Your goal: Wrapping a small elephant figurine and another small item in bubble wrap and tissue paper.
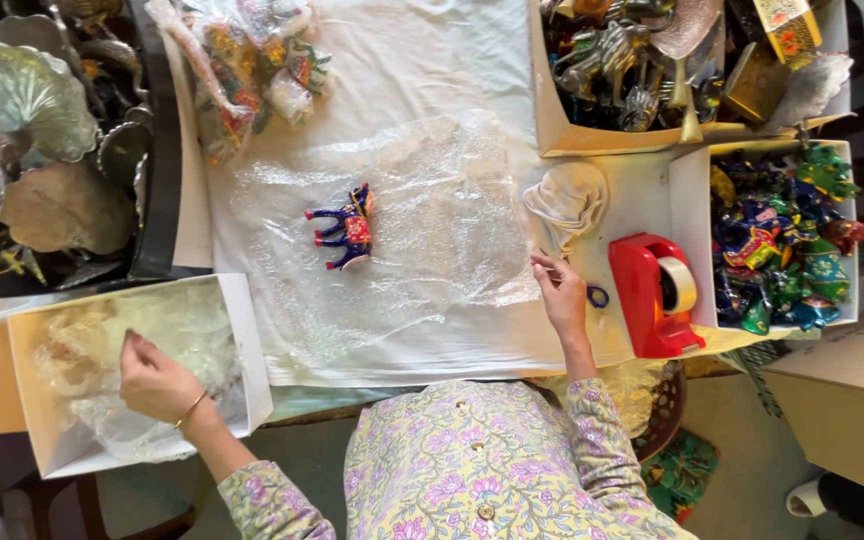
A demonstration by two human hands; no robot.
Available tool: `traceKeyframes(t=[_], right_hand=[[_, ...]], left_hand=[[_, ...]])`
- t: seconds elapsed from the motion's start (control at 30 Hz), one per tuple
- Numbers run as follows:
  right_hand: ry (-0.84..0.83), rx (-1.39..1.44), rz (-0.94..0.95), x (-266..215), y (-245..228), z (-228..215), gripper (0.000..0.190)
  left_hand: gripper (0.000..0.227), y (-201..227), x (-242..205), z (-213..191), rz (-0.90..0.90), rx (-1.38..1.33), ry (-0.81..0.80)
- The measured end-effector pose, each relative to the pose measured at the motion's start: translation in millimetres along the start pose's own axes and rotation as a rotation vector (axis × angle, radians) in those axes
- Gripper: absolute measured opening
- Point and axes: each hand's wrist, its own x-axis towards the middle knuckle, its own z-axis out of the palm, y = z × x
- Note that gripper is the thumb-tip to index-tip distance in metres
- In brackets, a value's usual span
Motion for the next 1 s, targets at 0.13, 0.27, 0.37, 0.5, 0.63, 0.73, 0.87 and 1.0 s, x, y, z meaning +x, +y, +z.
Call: traceKeyframes(t=[0.13, 0.27, 0.37, 0.5, 0.63, 0.73, 0.87, 1.0], right_hand=[[-0.023, -0.097, -0.034, -8, -27, 10, 0.021], [-0.036, -0.186, -0.144, -9, -33, 14, 0.018], [0.003, -0.263, -0.207, -7, -35, 11, 0.018], [0.096, -0.475, -0.386, 0, -26, 13, 0.014], [0.083, -0.579, -0.522, -3, -27, 13, 0.022], [0.11, -0.634, -0.507, -13, -8, -3, 0.021], [0.274, -0.777, -0.373, -40, 28, -33, 0.033], [0.194, -0.883, -0.38, -73, 65, -50, 0.047]], left_hand=[[0.022, -16, -5, -26, -0.023, 0.118, 0.026], [0.022, 20, -3, -55, -0.193, 0.404, 0.015], [0.024, 9, -6, -53, -0.24, 0.531, 0.05], [0.051, 94, -10, -42, 0.269, 0.225, 0.316], [0.04, 88, -96, 68, 0.184, 0.16, -0.051], [0.036, 185, -168, 96, 0.53, -0.225, -0.46], [0.026, 211, -260, 140, -0.008, -0.475, -1.363], [0.068, 226, -280, 152, 0.801, -0.258, -1.013]])
